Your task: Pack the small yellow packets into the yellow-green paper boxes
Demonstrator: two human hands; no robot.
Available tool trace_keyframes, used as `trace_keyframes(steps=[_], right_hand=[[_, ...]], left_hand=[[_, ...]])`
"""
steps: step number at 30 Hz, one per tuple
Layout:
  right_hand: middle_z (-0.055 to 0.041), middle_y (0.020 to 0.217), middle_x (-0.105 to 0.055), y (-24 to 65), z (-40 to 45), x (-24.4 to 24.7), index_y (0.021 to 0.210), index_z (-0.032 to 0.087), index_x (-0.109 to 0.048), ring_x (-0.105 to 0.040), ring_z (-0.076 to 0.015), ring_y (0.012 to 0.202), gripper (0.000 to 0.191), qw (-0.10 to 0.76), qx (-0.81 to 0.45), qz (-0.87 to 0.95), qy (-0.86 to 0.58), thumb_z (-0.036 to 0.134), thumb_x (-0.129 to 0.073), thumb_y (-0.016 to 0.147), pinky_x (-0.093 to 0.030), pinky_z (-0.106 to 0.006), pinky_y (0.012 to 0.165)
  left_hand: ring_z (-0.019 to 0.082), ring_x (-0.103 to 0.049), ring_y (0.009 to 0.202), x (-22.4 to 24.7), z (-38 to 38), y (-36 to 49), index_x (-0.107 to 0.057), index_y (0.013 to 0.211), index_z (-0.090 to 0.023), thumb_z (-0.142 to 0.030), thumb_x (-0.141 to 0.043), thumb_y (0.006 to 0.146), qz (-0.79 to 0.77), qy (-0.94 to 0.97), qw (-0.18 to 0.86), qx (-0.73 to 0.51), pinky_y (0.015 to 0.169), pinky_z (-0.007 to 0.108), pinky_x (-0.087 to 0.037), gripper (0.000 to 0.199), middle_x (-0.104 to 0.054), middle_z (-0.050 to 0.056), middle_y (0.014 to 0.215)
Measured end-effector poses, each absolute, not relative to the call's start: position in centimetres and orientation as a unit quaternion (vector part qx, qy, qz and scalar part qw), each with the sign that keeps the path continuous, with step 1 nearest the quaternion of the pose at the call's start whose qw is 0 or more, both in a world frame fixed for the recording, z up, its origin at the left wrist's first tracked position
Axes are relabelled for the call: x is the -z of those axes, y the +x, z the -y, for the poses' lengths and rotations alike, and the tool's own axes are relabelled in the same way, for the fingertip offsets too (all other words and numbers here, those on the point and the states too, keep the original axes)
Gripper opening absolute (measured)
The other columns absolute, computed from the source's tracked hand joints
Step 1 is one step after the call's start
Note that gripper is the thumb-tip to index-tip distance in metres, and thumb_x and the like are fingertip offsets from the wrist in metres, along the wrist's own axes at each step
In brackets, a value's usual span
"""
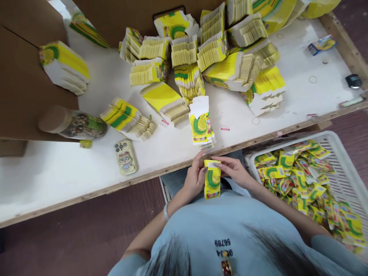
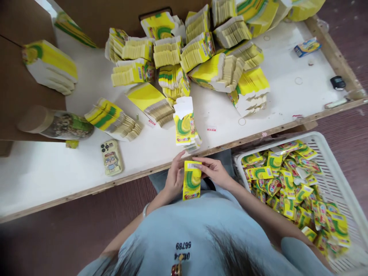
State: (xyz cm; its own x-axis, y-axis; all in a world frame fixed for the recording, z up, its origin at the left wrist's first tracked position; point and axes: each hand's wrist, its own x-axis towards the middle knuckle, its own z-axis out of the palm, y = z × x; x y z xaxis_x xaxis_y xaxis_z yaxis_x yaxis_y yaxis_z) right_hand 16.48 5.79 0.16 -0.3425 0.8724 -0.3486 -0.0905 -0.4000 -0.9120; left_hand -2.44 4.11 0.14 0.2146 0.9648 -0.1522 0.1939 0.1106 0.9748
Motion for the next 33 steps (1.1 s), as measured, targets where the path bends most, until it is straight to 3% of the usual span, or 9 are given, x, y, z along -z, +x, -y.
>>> trace_keyframes(steps=[5,11,14,17,19,23,26,29,33], right_hand=[[-0.0076,0.092,-0.078,25.6,-6.1,-0.7,0.095,0.028,-0.077,-0.072,-0.0223,0.074,0.030,0.374,-0.501,0.488,-0.609,0.054,-0.064,0.086,-0.057,-0.031,0.059],[-0.0229,0.095,-0.072,36.8,-5.0,-3.5,0.109,0.018,-0.072,-0.068,-0.0439,0.096,0.042,0.008,-0.037,0.624,-0.780,0.053,-0.054,0.093,-0.047,-0.065,0.086],[-0.0218,0.109,-0.070,31.4,-6.2,-4.2,0.124,0.018,-0.062,-0.066,-0.0393,0.107,0.046,0.202,-0.074,0.621,-0.754,0.052,-0.053,0.095,-0.049,-0.058,0.094],[-0.0140,0.117,-0.068,21.8,-8.2,-3.9,0.139,0.024,-0.043,-0.067,-0.0244,0.105,0.050,0.482,-0.295,0.520,-0.641,0.050,-0.053,0.097,-0.055,-0.041,0.089],[-0.0076,0.108,-0.067,16.2,-9.3,-3.6,0.135,0.026,-0.042,-0.067,-0.0196,0.098,0.046,0.557,-0.408,0.459,-0.559,0.054,-0.048,0.099,-0.057,-0.036,0.085],[0.0014,0.083,-0.059,11.2,-9.9,-3.2,0.118,0.026,-0.047,-0.064,-0.0152,0.078,0.036,0.587,-0.466,0.386,-0.538,0.056,-0.045,0.099,-0.055,-0.028,0.073],[-0.0024,0.091,-0.065,11.5,-9.5,-2.7,0.117,0.025,-0.052,-0.066,-0.0185,0.090,0.032,0.593,-0.439,0.425,-0.525,0.051,-0.043,0.101,-0.056,-0.032,0.083],[-0.0085,0.107,-0.069,12.4,-8.6,-2.1,0.117,0.025,-0.060,-0.065,-0.0247,0.110,0.036,0.573,-0.375,0.518,-0.513,0.049,-0.037,0.102,-0.052,-0.043,0.099],[-0.0094,0.117,-0.070,13.3,-7.9,-1.8,0.124,0.026,-0.064,-0.061,-0.0288,0.122,0.044,0.517,-0.338,0.592,-0.517,0.049,-0.034,0.102,-0.047,-0.051,0.108]], left_hand=[[0.021,-0.059,0.081,-1.1,-12.3,-3.0,-0.052,0.120,-0.015,-0.065,-0.060,0.085,-0.692,0.598,0.244,-0.323,0.070,0.033,-0.045,0.061,-0.061,0.012,0.105],[0.015,-0.048,0.060,-2.0,-16.3,-5.1,-0.052,0.070,-0.020,-0.061,-0.055,0.090,-0.677,0.644,0.339,-0.109,0.057,0.026,-0.030,0.046,-0.056,-0.001,0.065],[0.014,-0.045,0.058,-2.6,-14.3,-4.9,-0.047,0.065,-0.020,-0.051,-0.046,0.098,-0.643,0.680,0.284,-0.210,0.057,0.026,-0.031,0.045,-0.051,-0.001,0.062],[0.013,-0.047,0.060,-3.6,-11.7,-3.5,-0.047,0.066,-0.020,-0.039,-0.040,0.102,-0.525,0.768,0.247,-0.271,0.060,0.026,-0.036,0.041,-0.050,0.000,0.064],[0.014,-0.051,0.062,-4.2,-10.3,-2.4,-0.051,0.069,-0.020,-0.031,-0.041,0.102,-0.447,0.828,0.221,-0.259,0.061,0.026,-0.038,0.037,-0.054,0.002,0.067],[0.017,-0.059,0.075,-4.3,-8.6,-1.2,-0.054,0.075,-0.019,-0.022,-0.048,0.099,-0.428,0.849,0.184,-0.251,0.068,0.028,-0.045,0.025,-0.058,0.004,0.075],[0.026,-0.058,0.114,-3.6,-8.3,-0.9,-0.055,0.095,-0.019,-0.022,-0.060,0.091,-0.442,0.785,0.264,-0.344,0.095,0.041,-0.050,0.007,-0.060,0.012,0.112],[0.030,-0.043,0.139,-2.8,-8.4,-0.5,-0.030,0.142,-0.024,-0.024,-0.067,0.083,-0.388,0.701,0.423,-0.423,0.110,0.050,-0.042,0.070,-0.035,0.018,0.151],[0.029,-0.056,0.127,-2.9,-8.6,-0.3,-0.005,0.159,-0.028,-0.021,-0.069,0.078,-0.341,0.680,0.538,-0.363,0.110,0.047,-0.043,0.103,-0.048,0.015,0.145]])
